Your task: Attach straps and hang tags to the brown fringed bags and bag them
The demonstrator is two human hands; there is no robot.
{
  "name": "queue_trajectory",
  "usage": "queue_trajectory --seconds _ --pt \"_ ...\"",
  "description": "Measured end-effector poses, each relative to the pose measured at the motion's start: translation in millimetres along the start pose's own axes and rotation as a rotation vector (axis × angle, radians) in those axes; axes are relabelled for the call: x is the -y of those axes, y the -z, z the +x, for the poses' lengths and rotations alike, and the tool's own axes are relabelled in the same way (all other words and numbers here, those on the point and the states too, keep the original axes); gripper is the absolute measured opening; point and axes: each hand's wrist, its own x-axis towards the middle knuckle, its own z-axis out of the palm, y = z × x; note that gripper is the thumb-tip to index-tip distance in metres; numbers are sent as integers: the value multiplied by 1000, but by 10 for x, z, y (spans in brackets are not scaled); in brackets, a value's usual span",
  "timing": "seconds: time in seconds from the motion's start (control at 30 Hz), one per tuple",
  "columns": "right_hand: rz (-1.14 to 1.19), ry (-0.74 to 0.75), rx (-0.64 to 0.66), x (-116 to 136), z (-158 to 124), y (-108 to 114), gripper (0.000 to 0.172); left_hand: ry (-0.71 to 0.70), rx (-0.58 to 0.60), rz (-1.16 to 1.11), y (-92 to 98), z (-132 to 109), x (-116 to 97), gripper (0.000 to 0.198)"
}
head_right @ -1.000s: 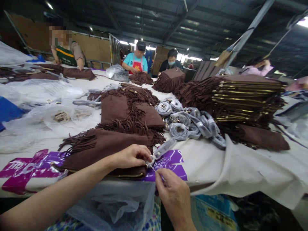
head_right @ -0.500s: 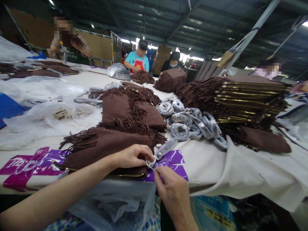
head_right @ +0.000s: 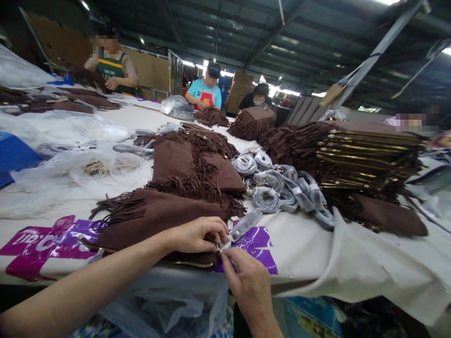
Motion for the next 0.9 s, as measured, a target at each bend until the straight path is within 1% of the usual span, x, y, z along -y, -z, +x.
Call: queue_trajectory --seconds 0.07,0.13,0.23,0.37,0.47,0.53,0.63,0.7,0.8,0.9 --pt "-9 2 1 -7 -2 -12 23 -8 -25 7 -22 -3 3 15" --pt "-26 -1 -1 -12 -6 -25 24 -7 -35 19 -40 -6 11 11" --pt "-32 -11 1 -16 -12 -42 24 -17 -35 50 -54 -10 12 12" --pt "18 -26 -14 -13 -14 -44 21 -60 -14 141 -40 -3 -24 16" --pt "89 -33 -33 0 -11 -23 18 -33 -20 173 -5 11 -57 15" --pt "132 -47 -41 9 -8 -5 17 10 -38 125 20 19 -66 15" --pt "160 -62 -33 22 -3 9 18 90 -38 -15 42 23 -57 11" --pt "178 -66 -13 32 0 5 17 114 -37 -40 41 22 -44 10" --pt "189 -91 -32 47 3 -10 13 92 -93 43 24 18 -32 13" --pt "176 -125 -129 52 22 -21 17 53 -177 134 13 18 -41 15"
